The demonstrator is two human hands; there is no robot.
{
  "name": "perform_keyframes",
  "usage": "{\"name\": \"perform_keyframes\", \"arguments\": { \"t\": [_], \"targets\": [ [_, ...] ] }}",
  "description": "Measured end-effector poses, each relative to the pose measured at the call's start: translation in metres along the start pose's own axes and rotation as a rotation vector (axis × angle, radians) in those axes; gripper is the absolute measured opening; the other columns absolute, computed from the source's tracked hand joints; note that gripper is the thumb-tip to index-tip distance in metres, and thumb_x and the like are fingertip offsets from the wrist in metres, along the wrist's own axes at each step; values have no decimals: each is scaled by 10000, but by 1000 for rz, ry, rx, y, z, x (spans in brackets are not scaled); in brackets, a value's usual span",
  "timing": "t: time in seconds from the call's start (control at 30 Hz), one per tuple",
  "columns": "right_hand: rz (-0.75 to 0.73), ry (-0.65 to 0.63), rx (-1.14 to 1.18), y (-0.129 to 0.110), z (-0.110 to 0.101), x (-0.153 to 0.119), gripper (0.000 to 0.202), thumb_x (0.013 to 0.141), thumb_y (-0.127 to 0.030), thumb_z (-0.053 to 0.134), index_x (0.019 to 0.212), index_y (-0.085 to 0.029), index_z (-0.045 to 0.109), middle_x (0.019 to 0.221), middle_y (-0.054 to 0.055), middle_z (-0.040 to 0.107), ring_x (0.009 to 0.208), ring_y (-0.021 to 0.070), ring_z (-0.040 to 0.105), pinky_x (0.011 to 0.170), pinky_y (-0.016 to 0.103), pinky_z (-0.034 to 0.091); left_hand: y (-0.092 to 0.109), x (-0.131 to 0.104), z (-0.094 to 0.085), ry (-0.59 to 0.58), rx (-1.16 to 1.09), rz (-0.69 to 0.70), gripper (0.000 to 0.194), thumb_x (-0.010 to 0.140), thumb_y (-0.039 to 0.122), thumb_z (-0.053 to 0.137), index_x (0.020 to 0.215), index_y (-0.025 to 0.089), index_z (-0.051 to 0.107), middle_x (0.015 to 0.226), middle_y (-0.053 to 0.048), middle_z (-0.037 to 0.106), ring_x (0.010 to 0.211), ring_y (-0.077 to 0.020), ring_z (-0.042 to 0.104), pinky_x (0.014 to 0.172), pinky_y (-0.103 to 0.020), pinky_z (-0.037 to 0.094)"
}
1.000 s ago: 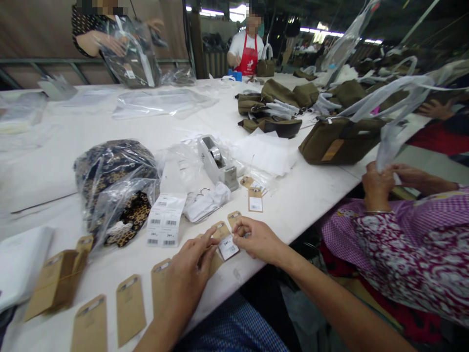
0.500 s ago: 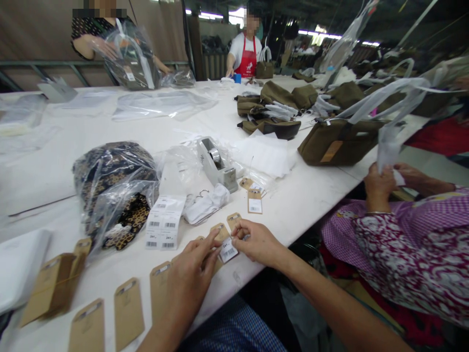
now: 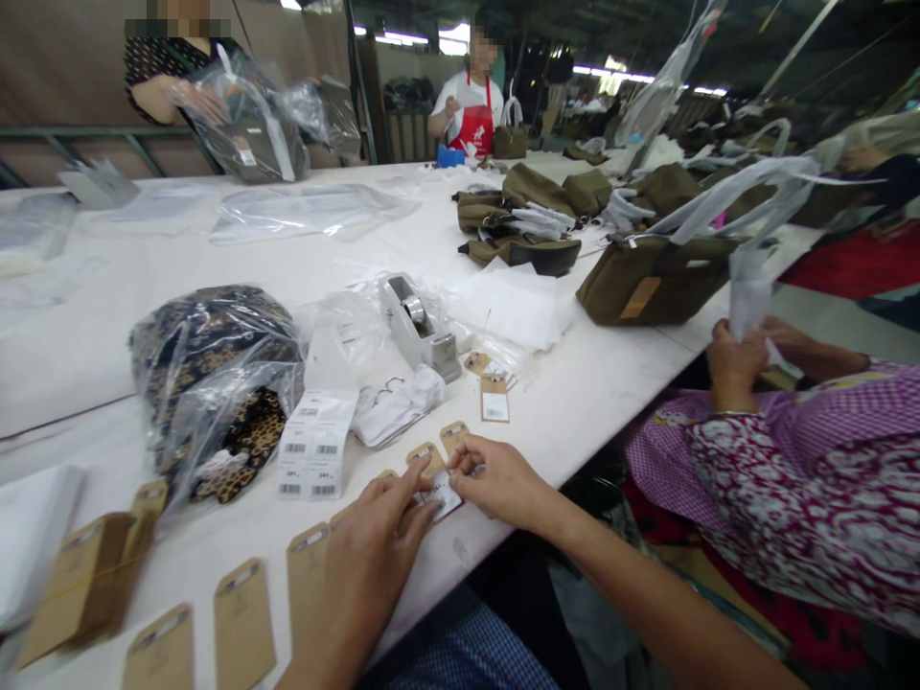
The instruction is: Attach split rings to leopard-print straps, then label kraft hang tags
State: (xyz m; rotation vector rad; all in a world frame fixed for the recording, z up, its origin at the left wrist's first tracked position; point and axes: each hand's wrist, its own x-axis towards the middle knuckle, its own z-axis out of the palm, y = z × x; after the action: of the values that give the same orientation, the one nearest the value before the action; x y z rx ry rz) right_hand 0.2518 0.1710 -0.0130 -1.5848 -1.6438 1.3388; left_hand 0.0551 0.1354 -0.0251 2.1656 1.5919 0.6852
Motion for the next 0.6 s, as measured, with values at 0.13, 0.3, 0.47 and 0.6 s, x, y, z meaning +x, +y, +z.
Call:
{"name": "perform_keyframes", "arguments": {
  "t": [0.13, 0.3, 0.47, 0.6],
  "targets": [
    [-26, 18, -41, 0, 1, -1, 122, 751, -164, 615, 867, -201, 623, 731, -35, 660, 573, 98, 579, 504, 172, 408, 1, 1, 1, -2, 35, 14, 524, 855, 257, 654, 1358, 312, 522, 1036, -28, 719, 908, -219, 694, 761, -331, 555],
    [-60, 47, -123, -3, 1, -1, 123, 746, -153, 614, 855, -208, 622, 718, -35, 674, 604, 115, 597, 573, 197, 428, 4, 1, 1, -3, 72, 15, 514, 855, 268, 651, 1354, 293, 528, 1022, -44, 711, 873, -222, 695, 736, -335, 557],
    [-149, 114, -380, -10, 7, -10, 159, 792, -142, 590, 935, -212, 595, 777, -6, 699, 715, 161, 656, 655, 231, 444, 7, 1, -1, -30, 114, 10, 509, 872, 300, 631, 1367, 285, 516, 1014, -53, 703, 869, -231, 689, 739, -348, 549],
    [-168, 179, -723, -17, 12, -23, 206, 896, -236, 558, 1099, -219, 583, 1016, 55, 679, 763, 199, 665, 590, 255, 424, 7, 2, -2, -46, 121, 29, 511, 879, 275, 618, 1377, 283, 502, 1014, -51, 698, 905, -230, 681, 772, -352, 542]
  ]
}}
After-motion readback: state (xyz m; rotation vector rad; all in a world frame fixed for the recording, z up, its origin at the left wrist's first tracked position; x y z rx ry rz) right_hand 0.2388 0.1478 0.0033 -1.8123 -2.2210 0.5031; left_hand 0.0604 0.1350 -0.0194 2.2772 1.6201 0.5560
